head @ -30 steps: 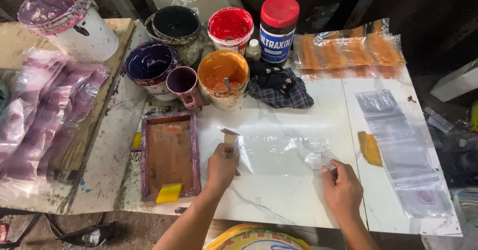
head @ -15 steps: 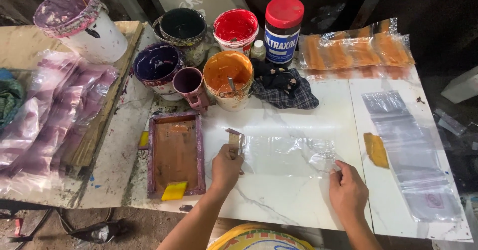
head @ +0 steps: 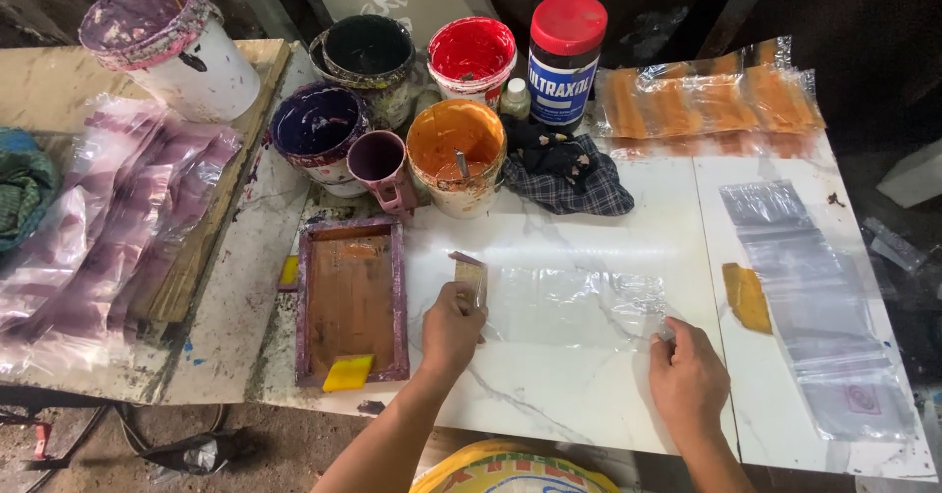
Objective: Smoothing plastic sheets, wiping a cloth on a table, and sorting plastic bags in a print shop.
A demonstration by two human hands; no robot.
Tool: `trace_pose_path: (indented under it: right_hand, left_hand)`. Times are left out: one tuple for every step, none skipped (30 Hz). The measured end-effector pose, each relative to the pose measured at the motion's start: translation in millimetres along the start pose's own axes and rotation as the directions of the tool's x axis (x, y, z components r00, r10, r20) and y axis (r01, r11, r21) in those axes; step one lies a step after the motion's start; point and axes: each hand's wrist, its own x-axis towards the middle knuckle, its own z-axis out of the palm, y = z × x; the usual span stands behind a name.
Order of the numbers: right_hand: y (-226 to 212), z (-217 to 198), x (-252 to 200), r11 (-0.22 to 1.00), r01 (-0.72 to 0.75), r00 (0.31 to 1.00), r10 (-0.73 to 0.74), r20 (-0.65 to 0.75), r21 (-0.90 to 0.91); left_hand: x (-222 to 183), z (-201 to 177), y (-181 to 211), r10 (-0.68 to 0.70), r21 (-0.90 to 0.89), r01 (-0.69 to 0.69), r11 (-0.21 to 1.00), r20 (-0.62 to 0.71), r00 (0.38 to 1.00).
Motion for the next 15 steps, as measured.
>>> trace_pose_path:
  right_hand:
    - [0.7,0.4,-0.5,1.0,0.0,1.0,0.0,0.005,0.012]
    - [1.6,0.8,-1.0,1.0,0.0,1.0,0.0,0.009,0.025]
    - [0.0,-0.8,-0.5,1.0,0.001,1.0,-0.001,0.008,0.025]
    - [-1.4,-2.4,0.1,1.0,-0.007,1.0,0.006,0.022,0.019]
    - [-2.3,-4.6,-0.6,1.0,-0.016,0.999,0.016,0.035,0.011]
    - [-2.3,-3.6,-0.3,1.0,-0.018,0.999,0.018,0.033,0.011]
    - [-2.1,-3.1,-0.2,1.0,0.0,1.0,0.0,0.016,0.013]
    - [-1.8,-2.7,0.0,1.0,0.018,1.0,-0.018,-0.002,0.016]
    - [-2.7,-3.8,1.2,1.0,0.017,1.0,-0.016,-0.006,0.013]
    - [-3.5,-5.0,2.5,0.999,-0.023,0.999,0.022,0.045,0.023]
    - [-4.3,-6.6,2.3,0.997,-0.067,0.993,0.064,0.097,0.031]
    - [-5.7,-7.9,1.7,0.997,-0.072,0.993,0.069,0.094,0.028]
    - [-6.8,-9.1,1.9,0.998,-0.044,0.997,0.042,0.072,0.035]
    - [-8.0,-10.0,2.0,0.999,-0.016,0.999,0.014,0.049,0.04]
    - [-7.0,-9.4,1.5,0.999,-0.019,0.999,0.018,0.047,0.037]
  left_hand:
    - [-2.4,-1.1,3.1,-0.016,0.0,0.016,1.0,-0.001,1.0]
    - [-4.8,-2.0,6.3,-0.031,-0.001,0.031,1.0,-0.003,1.0]
    - [-5.8,-2.4,7.3,-0.03,-0.002,0.03,1.0,-0.003,1.0]
    - [-6.9,-2.7,8.4,-0.043,-0.007,0.043,0.999,-0.002,0.999]
    - [-8.2,-2.6,9.2,-0.056,-0.01,0.056,0.998,0.002,0.998]
    - [-8.7,-3.1,9.5,-0.054,-0.009,0.054,0.998,0.004,0.999]
    - [-9.2,-3.3,9.9,-0.047,0.003,0.047,0.999,0.002,0.999]
    - [-9.7,-3.5,10.3,-0.039,0.014,0.039,0.999,-0.001,0.999]
    - [-11.1,-4.1,11.8,-0.035,0.014,0.035,0.999,0.003,0.999]
    - [-12.5,-4.5,13.3,-0.047,0.005,0.047,0.999,0.001,0.999]
    - [-14.1,-5.1,14.7,-0.059,-0.001,0.059,0.998,0.002,0.998]
    - [-12.2,-4.0,12.1,-0.055,0.001,0.055,0.998,0.007,0.998]
    - [-10.2,-2.7,9.3,-0.036,0.0,0.036,0.999,-0.004,0.999]
    - [-7.9,-1.5,6.3,-0.017,-0.001,0.017,1.0,-0.016,1.0]
    - [-8.3,-1.3,6.5,-0.016,0.0,0.016,1.0,-0.012,1.0]
